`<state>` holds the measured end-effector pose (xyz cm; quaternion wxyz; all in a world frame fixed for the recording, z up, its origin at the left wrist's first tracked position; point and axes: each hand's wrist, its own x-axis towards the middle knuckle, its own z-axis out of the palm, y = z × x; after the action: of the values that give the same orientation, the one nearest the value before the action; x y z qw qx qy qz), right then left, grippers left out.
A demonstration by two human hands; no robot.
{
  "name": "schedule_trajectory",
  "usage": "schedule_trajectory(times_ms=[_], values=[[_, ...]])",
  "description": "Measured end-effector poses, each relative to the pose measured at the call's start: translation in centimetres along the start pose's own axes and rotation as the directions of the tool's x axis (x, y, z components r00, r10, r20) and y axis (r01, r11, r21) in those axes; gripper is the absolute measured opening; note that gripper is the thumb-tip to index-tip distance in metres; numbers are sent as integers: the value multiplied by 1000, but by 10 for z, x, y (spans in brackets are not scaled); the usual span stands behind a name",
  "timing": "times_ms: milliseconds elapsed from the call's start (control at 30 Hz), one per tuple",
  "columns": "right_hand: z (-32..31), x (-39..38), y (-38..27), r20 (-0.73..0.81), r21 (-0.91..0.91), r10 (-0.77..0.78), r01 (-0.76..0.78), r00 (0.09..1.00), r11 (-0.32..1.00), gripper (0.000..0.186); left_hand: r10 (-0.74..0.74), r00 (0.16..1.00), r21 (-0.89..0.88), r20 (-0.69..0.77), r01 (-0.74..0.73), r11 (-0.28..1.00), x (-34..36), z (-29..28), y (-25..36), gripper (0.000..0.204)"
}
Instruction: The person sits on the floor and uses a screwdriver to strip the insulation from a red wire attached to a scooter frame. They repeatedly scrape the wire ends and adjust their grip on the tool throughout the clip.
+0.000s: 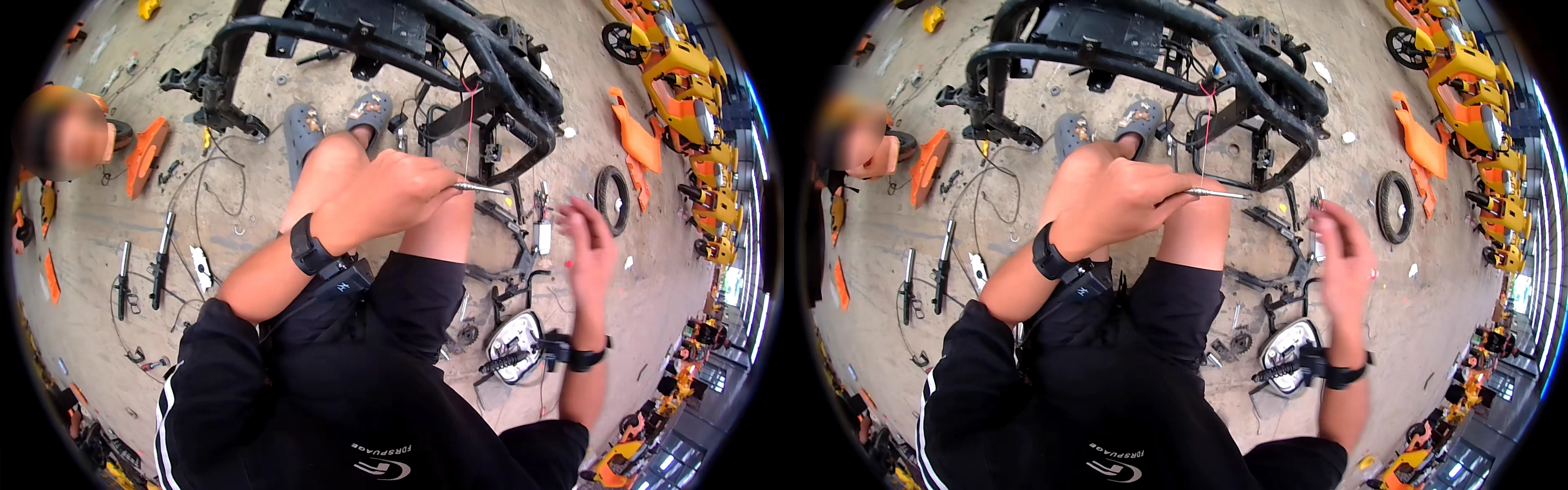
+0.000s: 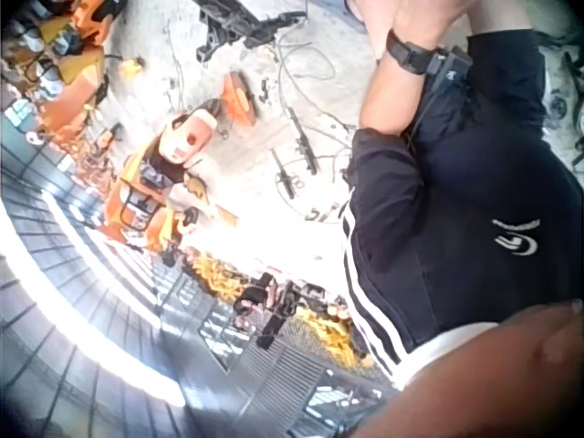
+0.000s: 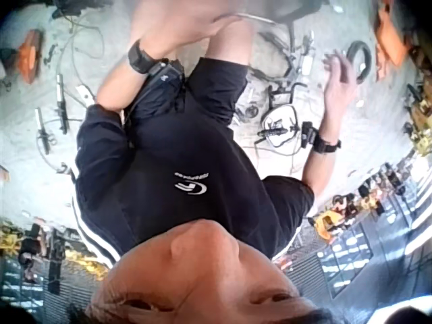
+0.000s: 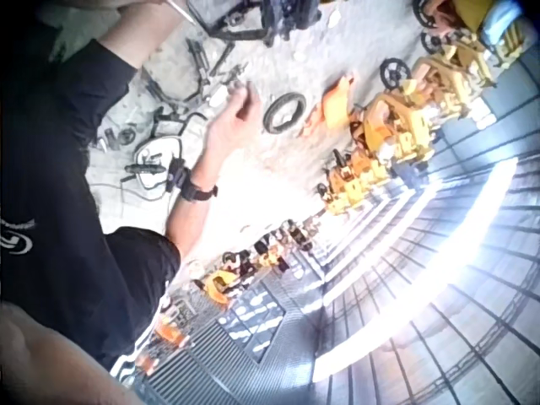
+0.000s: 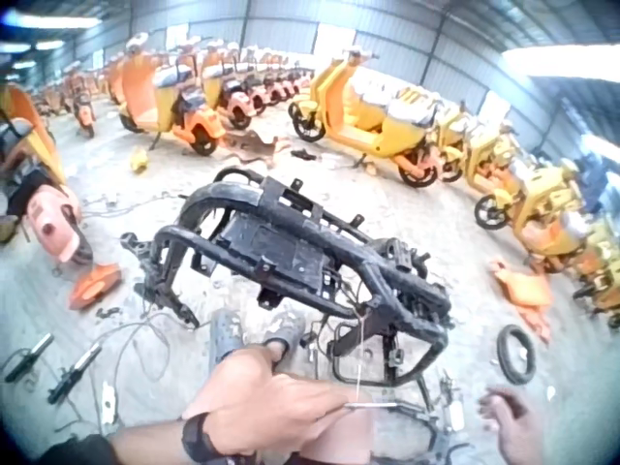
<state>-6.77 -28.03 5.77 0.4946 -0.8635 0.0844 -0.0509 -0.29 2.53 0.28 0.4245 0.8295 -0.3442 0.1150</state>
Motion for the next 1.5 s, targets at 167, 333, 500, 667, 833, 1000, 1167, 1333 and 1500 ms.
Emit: schedule_trajectory(times_ms=[167, 333, 500, 667, 833, 1000, 1167, 1333, 1500], values=[[124, -18, -33, 16, 734, 154, -117, 988, 669, 45, 13, 994, -90, -111, -23, 996, 9, 9, 9, 10], [184, -21, -23, 57, 898, 147, -115, 987, 424, 38, 91, 992, -12, -88, -93, 996, 9, 11, 12, 13], [199, -16, -13, -109, 886, 134, 35, 985, 463, 30, 195, 978, 127, 77, -204, 971, 24, -14, 29, 9], [206, -17, -9, -157, 782, 74, 78, 985, 619, 28, -51, 997, 16, -61, 52, 999, 43, -26, 3, 23], [209, -20, 1, -231, 688, -11, 171, 973, 706, 28, 22, 996, -66, 87, -16, 998, 62, 4, -19, 35], [207, -14, -1, -267, 687, -63, 236, 962, 687, 26, 60, 996, -78, 65, -55, 995, 70, 6, -29, 19], [213, -13, 11, -260, 712, -112, 269, 959, 649, 27, 112, 994, 17, 14, -112, 994, 72, 10, -28, 19], [208, -7, 6, -262, 692, -184, 317, 948, 648, 28, 150, 989, 12, -15, -150, 989, 70, 15, -36, 14], [211, -13, 9, -186, 715, -185, 262, 965, 648, 29, 14, 1000, -61, 7, -14, 998, 68, 12, -34, 16]])
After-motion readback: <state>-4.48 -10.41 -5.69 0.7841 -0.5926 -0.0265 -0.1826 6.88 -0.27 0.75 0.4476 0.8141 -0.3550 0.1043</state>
